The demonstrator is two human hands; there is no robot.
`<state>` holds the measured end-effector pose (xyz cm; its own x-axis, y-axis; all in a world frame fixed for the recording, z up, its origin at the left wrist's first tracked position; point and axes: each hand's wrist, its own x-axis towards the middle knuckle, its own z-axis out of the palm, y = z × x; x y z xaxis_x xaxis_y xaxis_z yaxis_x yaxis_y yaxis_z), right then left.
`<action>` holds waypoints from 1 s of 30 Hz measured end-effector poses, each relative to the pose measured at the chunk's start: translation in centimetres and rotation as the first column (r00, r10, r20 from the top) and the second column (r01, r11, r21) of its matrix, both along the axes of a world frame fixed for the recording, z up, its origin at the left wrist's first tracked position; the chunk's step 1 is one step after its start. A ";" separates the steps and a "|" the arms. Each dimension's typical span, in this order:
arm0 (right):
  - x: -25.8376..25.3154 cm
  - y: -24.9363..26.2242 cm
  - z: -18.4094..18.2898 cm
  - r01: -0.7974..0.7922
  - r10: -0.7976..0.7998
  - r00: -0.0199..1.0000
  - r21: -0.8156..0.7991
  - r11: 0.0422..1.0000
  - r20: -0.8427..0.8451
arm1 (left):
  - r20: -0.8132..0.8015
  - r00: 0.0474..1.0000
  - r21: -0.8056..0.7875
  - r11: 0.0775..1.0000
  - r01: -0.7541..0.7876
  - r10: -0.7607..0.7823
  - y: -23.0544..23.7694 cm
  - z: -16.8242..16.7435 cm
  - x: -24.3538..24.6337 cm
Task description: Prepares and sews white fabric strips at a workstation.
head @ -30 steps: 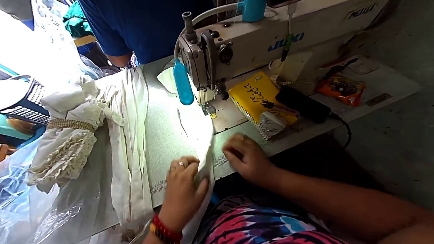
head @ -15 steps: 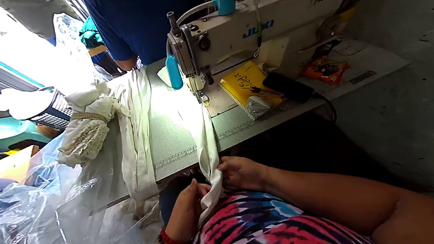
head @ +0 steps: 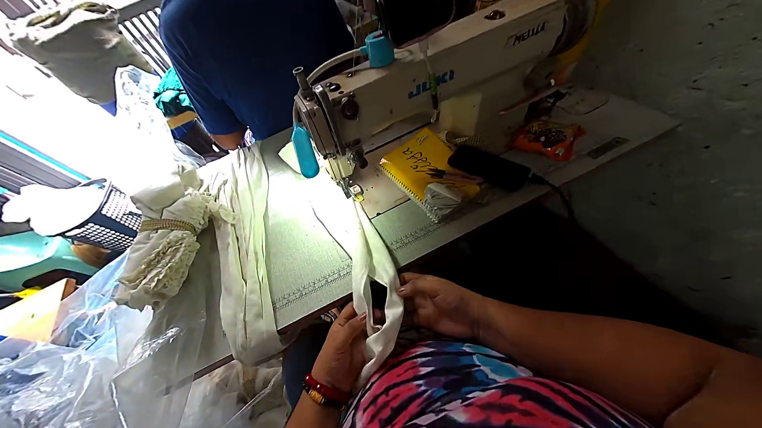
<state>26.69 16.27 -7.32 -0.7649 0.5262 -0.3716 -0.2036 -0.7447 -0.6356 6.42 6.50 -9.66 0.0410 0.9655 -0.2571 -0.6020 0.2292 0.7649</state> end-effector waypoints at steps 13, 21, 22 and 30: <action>0.7 1.1 -8.1 -0.290 -0.173 0.816 0.650 0.703 0.552 | -0.830 0.269 -0.438 0.870 0.226 -0.488 -4.5 1.0 -5.2; 2.3 2.3 -8.6 -0.233 -0.132 0.894 0.697 0.679 0.428 | -0.705 0.696 -0.170 0.985 0.019 -0.135 -1.4 -2.9 -4.6; 2.2 2.3 -8.4 -0.226 -0.128 0.897 0.687 0.691 0.424 | -0.707 0.698 -0.163 0.987 -0.008 -0.111 -0.9 -3.1 -4.2; 0.8 0.9 -6.5 -0.301 0.035 0.901 0.567 0.767 0.432 | -0.754 0.654 -0.125 0.991 -0.047 -0.064 -3.1 -2.5 -5.7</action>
<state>27.47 17.12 -13.84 -0.7321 0.6151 -0.2926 0.2390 -0.1703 -0.9560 0.69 3.43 -12.13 -0.2132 0.9239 -0.3178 0.1734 0.3559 0.9183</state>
